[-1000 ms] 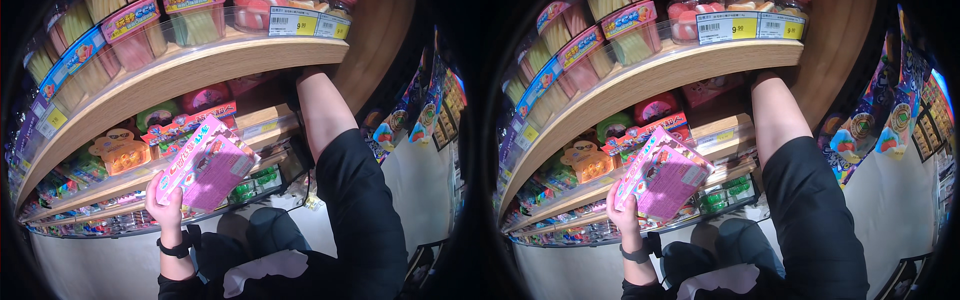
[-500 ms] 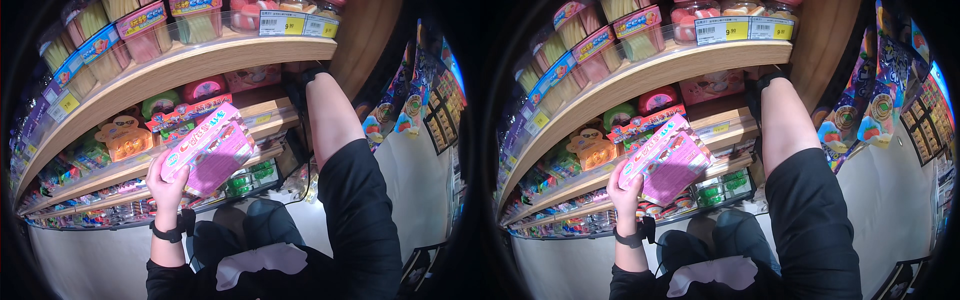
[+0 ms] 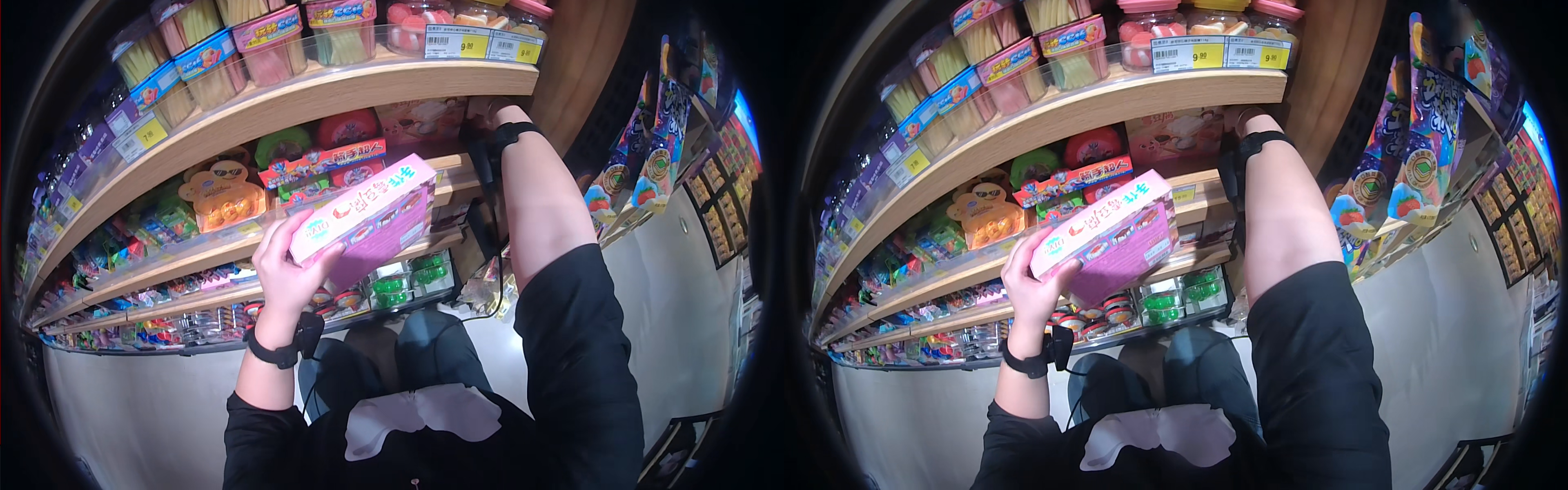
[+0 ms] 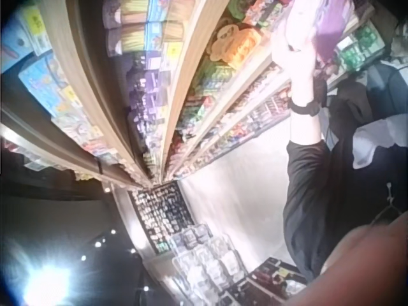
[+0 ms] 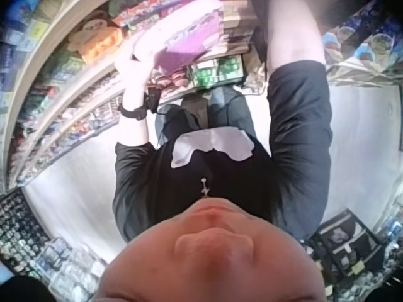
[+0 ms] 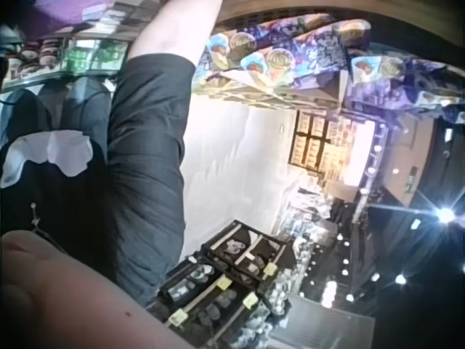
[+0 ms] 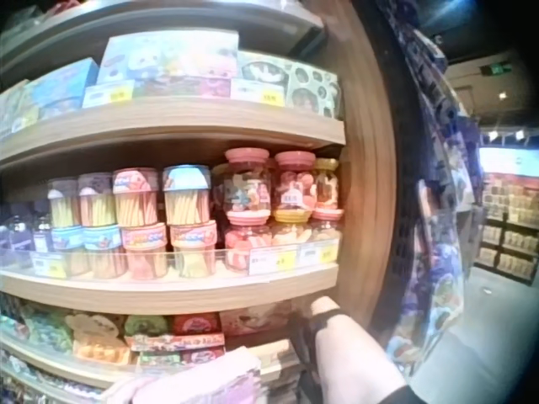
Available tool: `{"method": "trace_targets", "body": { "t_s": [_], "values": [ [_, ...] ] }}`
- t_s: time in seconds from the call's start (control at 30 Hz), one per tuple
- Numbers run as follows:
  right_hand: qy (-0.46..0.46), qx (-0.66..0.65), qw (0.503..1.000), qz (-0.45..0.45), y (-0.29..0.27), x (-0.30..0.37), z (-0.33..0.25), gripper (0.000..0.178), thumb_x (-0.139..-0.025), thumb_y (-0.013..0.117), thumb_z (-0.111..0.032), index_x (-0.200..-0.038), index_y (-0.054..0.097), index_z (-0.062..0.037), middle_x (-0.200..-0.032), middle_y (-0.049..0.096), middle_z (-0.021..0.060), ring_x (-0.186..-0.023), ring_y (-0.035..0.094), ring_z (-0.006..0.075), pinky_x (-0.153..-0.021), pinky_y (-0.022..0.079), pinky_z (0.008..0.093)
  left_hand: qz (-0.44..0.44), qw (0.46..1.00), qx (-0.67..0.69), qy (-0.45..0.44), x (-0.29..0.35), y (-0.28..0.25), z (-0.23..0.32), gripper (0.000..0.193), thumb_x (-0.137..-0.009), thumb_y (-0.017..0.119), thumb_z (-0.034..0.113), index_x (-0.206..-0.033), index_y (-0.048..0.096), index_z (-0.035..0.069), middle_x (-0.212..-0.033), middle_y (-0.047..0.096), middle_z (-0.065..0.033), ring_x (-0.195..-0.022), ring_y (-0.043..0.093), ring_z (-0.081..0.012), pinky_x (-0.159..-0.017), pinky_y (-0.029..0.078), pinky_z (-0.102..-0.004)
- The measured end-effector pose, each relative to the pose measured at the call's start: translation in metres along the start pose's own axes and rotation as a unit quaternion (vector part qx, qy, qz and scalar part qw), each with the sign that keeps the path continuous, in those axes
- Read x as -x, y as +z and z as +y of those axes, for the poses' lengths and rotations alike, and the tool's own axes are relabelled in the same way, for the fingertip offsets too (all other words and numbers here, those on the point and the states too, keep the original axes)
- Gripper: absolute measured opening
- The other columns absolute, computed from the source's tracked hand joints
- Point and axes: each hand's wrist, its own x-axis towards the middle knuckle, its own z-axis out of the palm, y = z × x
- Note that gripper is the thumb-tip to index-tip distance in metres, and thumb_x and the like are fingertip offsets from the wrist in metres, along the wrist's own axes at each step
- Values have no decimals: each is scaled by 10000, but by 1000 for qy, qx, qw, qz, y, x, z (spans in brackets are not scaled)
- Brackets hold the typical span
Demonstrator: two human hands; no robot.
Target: The person is seen picking up and rearranging small snack and toy boxes on shelves in a retail store.
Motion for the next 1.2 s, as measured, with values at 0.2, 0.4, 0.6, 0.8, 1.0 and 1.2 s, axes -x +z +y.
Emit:
{"method": "trace_targets", "body": {
  "t_s": [0.2, 0.4, 0.6, 0.8, 1.0, 1.2],
  "values": [
    [-12, -84, 996, 35, -12, 51, -29, 364, -782, 556, -254, -1049, 559, -8, -975, 609, 161, -921, 574, 307, -814, 441, 354, -1, 998, 8, 65, -5, -26, 17, 496, -577, 786, 198, -974, 582, -17, -839, 590, -113, -760, 585, -198, -683, 469, -282],
    [-177, -383, 906, 11, -11, 215, -6, 295, -850, 501, -205, -1061, 551, -5, -982, 611, 131, -945, 576, 218, -815, 445, 325, 26, 977, 205, -46, 3, -30, 19, 505, -601, 766, 200, -1000, 563, -34, -904, 588, -105, -842, 574, -184, -753, 456, -291],
    [-50, -630, 541, -555, 7, 298, 21, 560, -881, 420, -415, -1251, 356, 1, -1210, 463, 120, -1109, 460, 183, -937, 375, 317, -155, 830, 527, -98, 3, 2, -27, 689, -658, 723, 401, -1116, 453, -38, -1144, 370, -98, -1049, 453, -185, -895, 364, -286],
    [-24, -707, 387, -591, 51, 304, 43, 563, -847, 536, -276, -1261, 311, 33, -1222, 449, 161, -1116, 466, 212, -920, 402, 336, -262, 607, 732, -165, -11, 55, -15, 716, -682, 730, 262, -1237, 367, -8, -1201, 439, -120, -1124, 440, -189, -936, 383, -326],
    [-53, -777, 603, -176, 12, 297, 47, 418, -839, 550, -105, -1201, 369, 0, -1085, 534, 111, -948, 575, 196, -757, 520, 303, -137, 785, 545, -262, 0, 49, 21, 399, -912, 376, 130, -1284, 305, 5, -1235, 440, -159, -1087, 492, -243, -891, 436, -367],
    [-37, -770, 635, 57, 24, 279, 43, 454, -845, 556, -132, -1224, 337, -13, -1067, 537, 94, -890, 581, 163, -670, 519, 260, -117, 917, 352, -145, 0, 69, 41, 633, -778, 577, 21, -1313, 242, -32, -1208, 432, -155, -1071, 481, -191, -897, 401, -308]
  ]
}}
